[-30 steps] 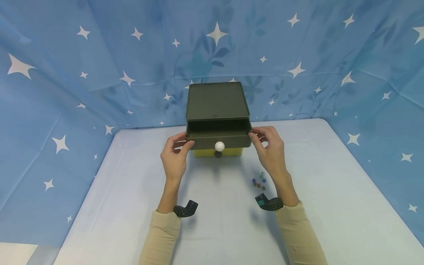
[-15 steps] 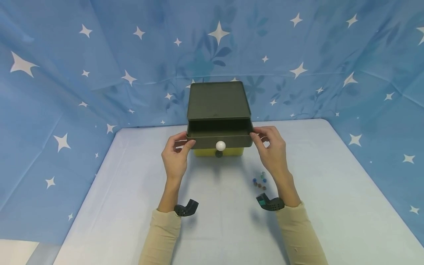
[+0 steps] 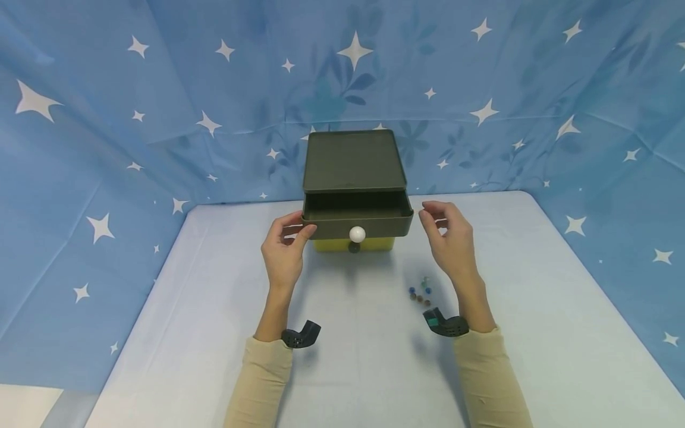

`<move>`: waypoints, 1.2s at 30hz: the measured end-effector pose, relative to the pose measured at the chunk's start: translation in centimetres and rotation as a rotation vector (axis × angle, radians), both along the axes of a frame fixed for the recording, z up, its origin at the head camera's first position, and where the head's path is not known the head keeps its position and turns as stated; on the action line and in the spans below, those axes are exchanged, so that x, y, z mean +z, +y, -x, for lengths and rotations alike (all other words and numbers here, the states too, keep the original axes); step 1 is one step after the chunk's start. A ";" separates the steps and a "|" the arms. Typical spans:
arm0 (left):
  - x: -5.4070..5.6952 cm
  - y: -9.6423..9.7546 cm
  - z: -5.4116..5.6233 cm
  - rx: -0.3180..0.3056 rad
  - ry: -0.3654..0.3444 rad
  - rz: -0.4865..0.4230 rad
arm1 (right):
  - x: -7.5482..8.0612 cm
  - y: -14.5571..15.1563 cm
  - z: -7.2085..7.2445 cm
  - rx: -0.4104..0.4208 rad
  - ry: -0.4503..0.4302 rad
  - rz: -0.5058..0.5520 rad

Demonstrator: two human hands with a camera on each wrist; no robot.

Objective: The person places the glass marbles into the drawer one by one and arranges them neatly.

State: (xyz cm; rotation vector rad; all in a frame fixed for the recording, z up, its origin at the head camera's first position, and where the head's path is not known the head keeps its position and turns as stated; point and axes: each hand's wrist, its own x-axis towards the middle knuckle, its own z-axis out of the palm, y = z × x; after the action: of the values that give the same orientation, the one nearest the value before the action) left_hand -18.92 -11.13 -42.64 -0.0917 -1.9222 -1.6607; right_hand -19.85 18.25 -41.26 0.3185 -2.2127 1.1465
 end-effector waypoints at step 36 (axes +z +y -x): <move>-0.8 -0.3 0.7 0.005 0.021 0.026 | -0.5 3.0 0.6 0.082 -0.286 -0.159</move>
State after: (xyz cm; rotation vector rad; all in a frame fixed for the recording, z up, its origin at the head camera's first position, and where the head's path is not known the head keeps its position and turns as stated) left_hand -19.63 -11.47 -43.46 -0.1145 -1.9271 -1.6253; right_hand -20.42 21.28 -41.80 0.3312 -2.5707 1.1187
